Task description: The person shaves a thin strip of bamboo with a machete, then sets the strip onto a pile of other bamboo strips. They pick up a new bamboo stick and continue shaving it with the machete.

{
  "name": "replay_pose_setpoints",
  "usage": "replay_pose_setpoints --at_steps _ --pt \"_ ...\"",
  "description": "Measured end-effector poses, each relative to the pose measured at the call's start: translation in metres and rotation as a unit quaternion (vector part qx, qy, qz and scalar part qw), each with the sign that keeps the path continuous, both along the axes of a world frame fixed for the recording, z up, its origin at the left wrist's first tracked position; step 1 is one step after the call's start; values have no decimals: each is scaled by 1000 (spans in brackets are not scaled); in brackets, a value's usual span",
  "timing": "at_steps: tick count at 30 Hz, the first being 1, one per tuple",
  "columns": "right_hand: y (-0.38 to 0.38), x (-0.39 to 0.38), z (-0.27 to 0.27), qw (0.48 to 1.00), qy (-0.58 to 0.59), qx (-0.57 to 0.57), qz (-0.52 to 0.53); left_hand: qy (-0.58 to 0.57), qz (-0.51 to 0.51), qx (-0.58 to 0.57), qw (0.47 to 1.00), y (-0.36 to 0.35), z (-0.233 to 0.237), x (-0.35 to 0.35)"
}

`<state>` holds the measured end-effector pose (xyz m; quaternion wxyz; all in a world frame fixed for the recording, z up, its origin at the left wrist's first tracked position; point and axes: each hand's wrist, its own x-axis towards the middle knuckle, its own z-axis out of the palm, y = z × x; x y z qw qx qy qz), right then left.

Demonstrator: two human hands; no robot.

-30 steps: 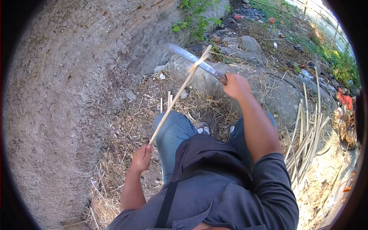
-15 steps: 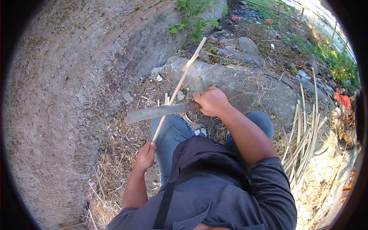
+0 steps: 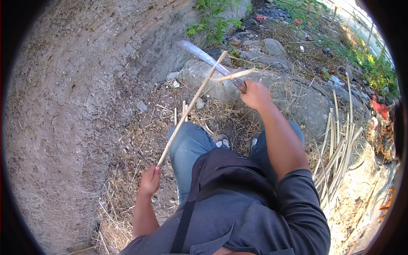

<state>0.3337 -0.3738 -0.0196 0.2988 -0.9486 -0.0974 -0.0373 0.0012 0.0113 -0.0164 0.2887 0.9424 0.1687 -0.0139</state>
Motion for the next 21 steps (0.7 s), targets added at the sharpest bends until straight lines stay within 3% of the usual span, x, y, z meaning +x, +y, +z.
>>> replay_pose_setpoints --at_steps 1,4,7,11,14,17,19,21 --pt "1 -1 0 999 25 22 20 -2 -3 1 1000 -4 -2 0" --pt "9 0 -6 949 264 120 123 -5 3 9 1000 -17 -3 6" --pt "22 -19 -11 987 33 5 156 -9 8 8 1000 -19 -10 12" --pt "30 -28 4 958 -46 -141 243 -14 -11 16 1000 -22 -11 24" --pt "30 -34 11 943 -124 -143 274 -14 -3 -30 999 -26 -6 25" --pt "9 -13 8 962 -170 -109 186 -10 11 -86 996 -7 -2 14" --pt "-7 4 9 993 -100 -55 12 -19 6 -81 996 5 8 -2" --pt "-21 14 7 997 -66 -37 -33 -12 -16 -30 999 2 23 -1"
